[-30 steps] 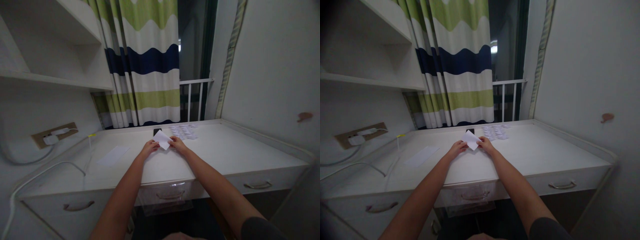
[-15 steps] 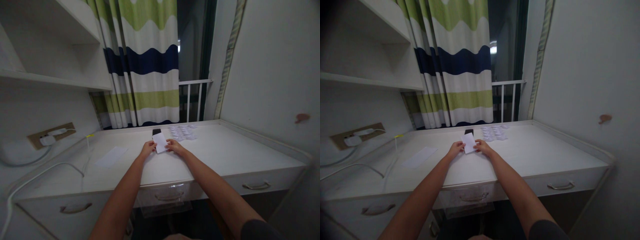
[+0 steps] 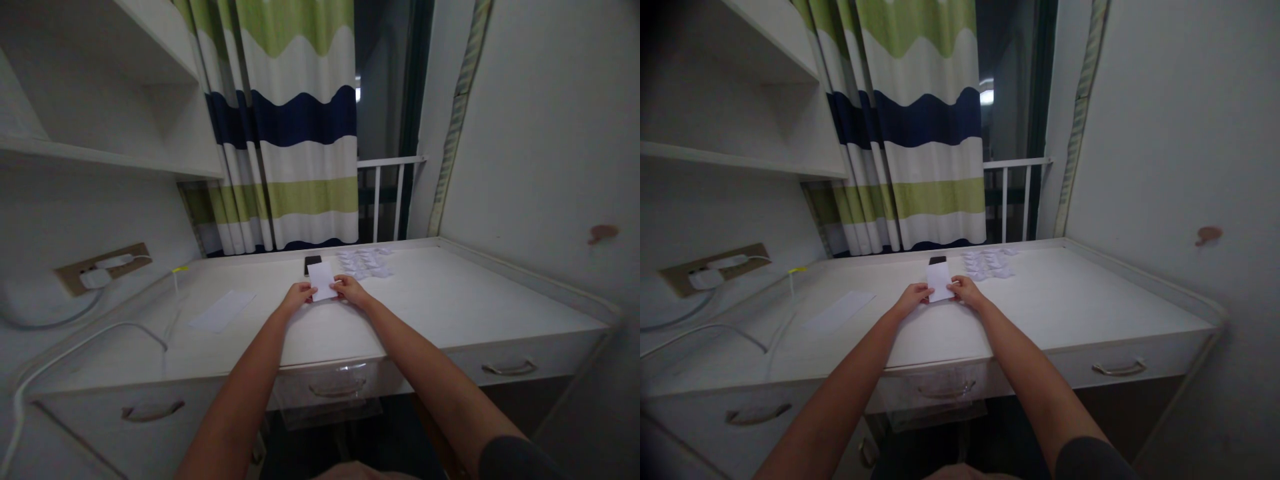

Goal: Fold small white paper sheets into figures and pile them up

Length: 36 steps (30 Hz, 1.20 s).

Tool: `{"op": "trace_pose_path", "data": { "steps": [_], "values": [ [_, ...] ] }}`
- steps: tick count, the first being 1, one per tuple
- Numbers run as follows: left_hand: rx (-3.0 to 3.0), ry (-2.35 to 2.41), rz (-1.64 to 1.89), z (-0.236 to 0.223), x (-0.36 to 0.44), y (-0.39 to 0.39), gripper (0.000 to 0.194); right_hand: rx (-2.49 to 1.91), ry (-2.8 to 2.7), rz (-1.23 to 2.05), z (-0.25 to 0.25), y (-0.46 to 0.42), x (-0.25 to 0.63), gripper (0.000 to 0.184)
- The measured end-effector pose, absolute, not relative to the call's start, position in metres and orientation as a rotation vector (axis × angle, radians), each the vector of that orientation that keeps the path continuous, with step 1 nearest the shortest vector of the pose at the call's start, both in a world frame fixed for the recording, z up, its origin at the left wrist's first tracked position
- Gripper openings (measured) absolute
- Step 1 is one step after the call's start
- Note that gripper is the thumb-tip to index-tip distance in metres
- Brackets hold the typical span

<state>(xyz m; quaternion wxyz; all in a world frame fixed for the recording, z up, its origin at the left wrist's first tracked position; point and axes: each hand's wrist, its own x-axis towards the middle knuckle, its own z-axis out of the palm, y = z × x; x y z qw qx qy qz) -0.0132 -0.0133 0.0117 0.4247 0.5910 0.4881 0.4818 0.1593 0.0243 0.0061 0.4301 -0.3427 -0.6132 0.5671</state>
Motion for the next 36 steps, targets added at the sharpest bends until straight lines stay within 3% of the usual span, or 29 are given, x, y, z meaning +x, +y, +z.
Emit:
{"op": "trace_pose_path", "data": {
  "steps": [36],
  "values": [
    [1.599, 1.278, 1.236, 0.0102, -0.0156, -0.0078, 0.035, -0.798, -1.603, 1.412, 0.0026, 0.0280, 0.1600, 0.019]
  ]
}}
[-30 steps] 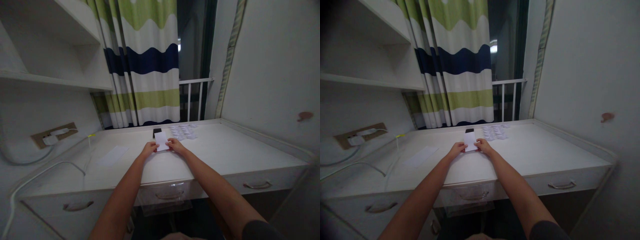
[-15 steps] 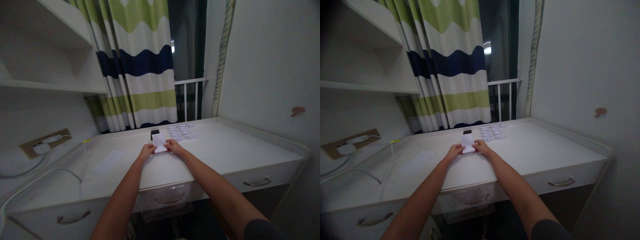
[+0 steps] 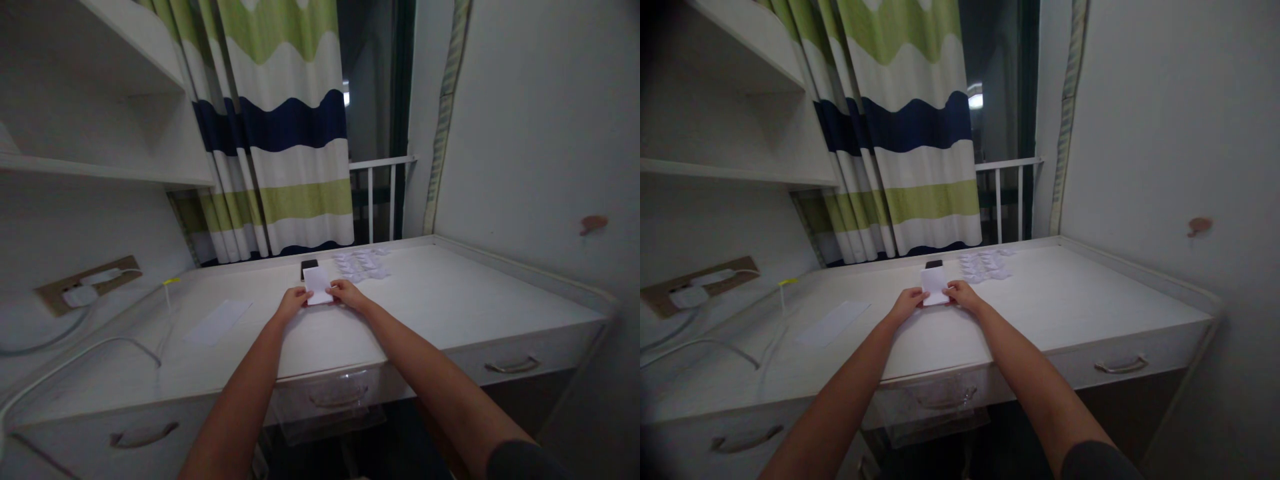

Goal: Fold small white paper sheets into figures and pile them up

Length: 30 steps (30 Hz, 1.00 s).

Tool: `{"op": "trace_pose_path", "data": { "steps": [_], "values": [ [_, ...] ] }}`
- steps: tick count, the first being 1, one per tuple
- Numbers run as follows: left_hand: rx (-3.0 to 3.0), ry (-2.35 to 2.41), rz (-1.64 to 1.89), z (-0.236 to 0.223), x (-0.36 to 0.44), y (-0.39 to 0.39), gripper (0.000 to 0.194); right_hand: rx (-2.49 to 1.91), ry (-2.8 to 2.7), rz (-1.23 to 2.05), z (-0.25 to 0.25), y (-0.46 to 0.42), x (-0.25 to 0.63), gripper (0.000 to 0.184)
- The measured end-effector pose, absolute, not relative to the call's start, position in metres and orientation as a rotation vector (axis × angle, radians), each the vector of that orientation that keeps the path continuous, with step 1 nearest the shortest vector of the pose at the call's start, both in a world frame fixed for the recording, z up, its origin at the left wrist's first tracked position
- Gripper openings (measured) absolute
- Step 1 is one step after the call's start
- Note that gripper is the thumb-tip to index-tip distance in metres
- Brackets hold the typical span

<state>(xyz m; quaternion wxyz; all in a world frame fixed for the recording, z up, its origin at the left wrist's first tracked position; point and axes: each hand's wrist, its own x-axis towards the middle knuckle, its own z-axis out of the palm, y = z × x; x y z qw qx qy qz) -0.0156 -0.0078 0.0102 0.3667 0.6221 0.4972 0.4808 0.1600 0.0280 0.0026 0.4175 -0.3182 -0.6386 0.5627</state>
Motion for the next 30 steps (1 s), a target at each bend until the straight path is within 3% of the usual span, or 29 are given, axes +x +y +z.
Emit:
{"op": "trace_pose_path", "data": {
  "steps": [30],
  "values": [
    [1.637, 1.305, 1.308, 0.013, -0.016, -0.009, 0.035, -0.838, -1.597, 1.519, 0.009, 0.021, 0.163, 0.014]
  ]
}}
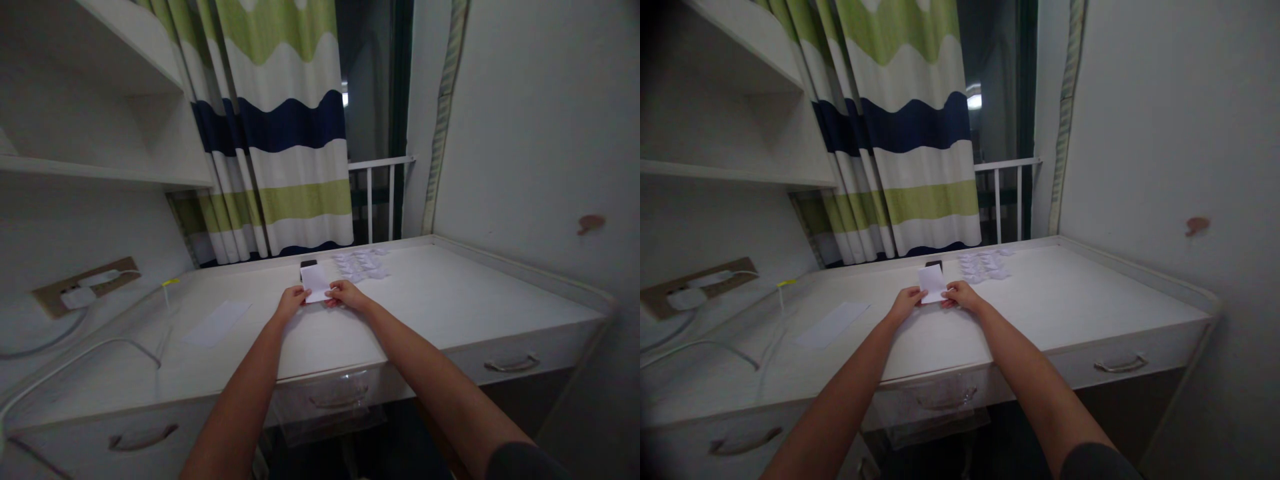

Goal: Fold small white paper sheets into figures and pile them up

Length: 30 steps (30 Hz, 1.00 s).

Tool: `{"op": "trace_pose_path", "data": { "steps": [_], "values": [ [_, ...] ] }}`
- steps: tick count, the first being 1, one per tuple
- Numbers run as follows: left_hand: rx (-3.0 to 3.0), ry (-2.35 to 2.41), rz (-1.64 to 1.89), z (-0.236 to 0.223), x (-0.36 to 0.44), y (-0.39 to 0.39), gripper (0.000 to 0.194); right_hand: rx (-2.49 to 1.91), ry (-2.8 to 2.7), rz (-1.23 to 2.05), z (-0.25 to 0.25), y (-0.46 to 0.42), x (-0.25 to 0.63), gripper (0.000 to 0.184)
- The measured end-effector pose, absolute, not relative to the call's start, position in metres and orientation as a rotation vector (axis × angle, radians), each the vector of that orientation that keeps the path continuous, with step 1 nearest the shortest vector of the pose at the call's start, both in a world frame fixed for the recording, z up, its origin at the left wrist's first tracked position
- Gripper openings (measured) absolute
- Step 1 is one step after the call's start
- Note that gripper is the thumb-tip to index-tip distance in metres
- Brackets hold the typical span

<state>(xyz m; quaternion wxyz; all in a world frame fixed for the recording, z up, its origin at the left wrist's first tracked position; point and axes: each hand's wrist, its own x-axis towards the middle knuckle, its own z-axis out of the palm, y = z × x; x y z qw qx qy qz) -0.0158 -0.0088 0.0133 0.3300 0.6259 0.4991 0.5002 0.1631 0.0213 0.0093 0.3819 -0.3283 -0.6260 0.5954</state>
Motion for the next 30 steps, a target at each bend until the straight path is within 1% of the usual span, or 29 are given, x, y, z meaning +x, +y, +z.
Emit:
{"op": "trace_pose_path", "data": {
  "steps": [12, 23, 30],
  "values": [
    [1.613, 1.286, 1.298, 0.0162, -0.0145, -0.0115, 0.034, -0.843, -1.604, 1.498, 0.0079, 0.0223, 0.1622, 0.016],
    [1.546, 1.237, 1.217, 0.0093, -0.0149, -0.0076, 0.034, -0.849, -1.631, 1.247, 0.0146, 0.0220, 0.1641, 0.023],
    [1.603, 1.245, 1.188, 0.0151, -0.0129, -0.0132, 0.034, -0.797, -1.604, 1.304, 0.0122, 0.0237, 0.1645, 0.028]
  ]
}}
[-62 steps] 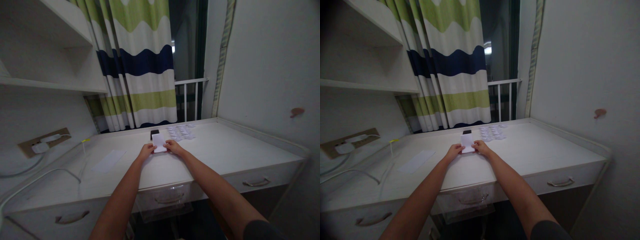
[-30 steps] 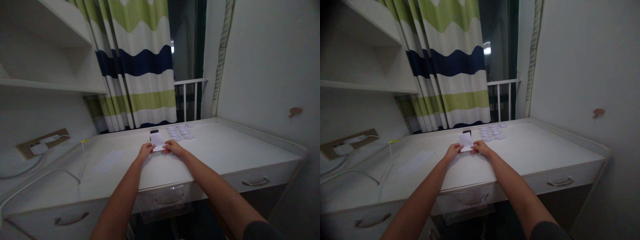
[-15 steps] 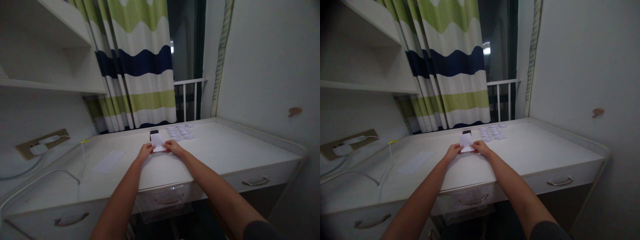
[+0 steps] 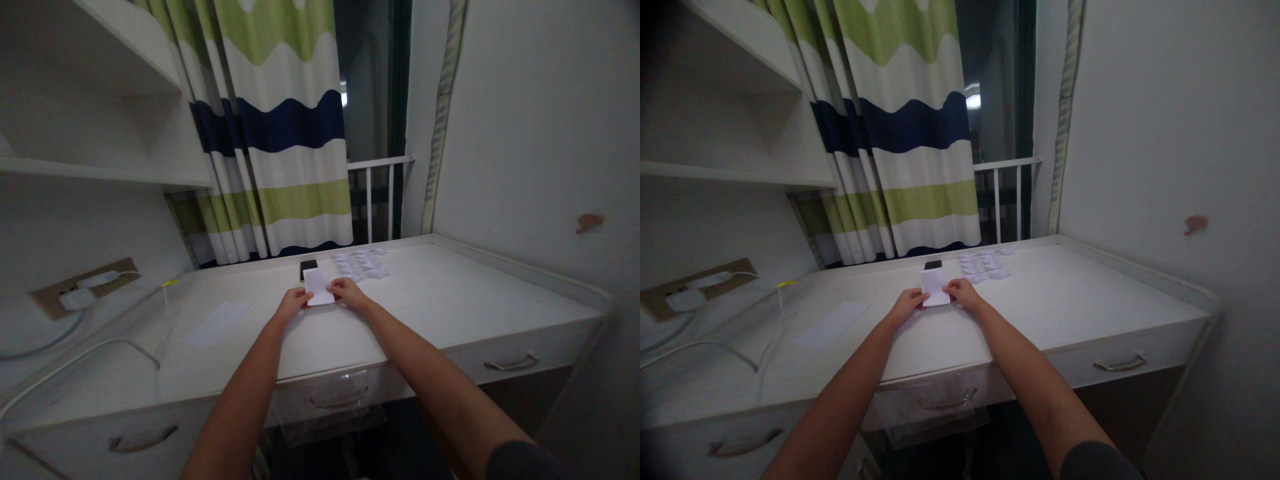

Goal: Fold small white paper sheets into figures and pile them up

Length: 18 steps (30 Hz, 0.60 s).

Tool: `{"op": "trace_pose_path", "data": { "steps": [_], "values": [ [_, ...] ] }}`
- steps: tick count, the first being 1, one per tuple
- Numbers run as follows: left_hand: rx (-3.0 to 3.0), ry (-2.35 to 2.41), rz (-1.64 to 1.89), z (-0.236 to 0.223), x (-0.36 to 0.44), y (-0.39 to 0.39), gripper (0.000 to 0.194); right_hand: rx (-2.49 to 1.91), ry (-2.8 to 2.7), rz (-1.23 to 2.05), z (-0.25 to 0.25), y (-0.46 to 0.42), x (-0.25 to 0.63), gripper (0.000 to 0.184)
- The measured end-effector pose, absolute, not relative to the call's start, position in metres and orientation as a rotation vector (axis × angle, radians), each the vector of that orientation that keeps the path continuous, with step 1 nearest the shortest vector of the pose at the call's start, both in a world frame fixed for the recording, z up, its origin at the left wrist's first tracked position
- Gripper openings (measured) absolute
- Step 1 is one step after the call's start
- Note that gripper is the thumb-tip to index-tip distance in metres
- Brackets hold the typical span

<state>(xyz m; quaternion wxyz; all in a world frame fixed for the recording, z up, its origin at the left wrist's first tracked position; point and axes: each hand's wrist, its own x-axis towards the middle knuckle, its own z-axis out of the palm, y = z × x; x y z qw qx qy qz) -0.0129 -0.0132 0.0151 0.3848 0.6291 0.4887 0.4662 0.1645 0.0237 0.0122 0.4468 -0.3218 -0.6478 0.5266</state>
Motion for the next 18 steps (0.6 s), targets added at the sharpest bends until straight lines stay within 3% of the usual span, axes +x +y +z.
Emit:
{"op": "trace_pose_path", "data": {
  "steps": [18],
  "values": [
    [1.628, 1.256, 1.114, 0.0146, -0.0122, -0.0137, 0.028, -0.739, -1.440, 1.295, 0.0153, 0.0240, 0.1644, 0.028]
  ]
}}
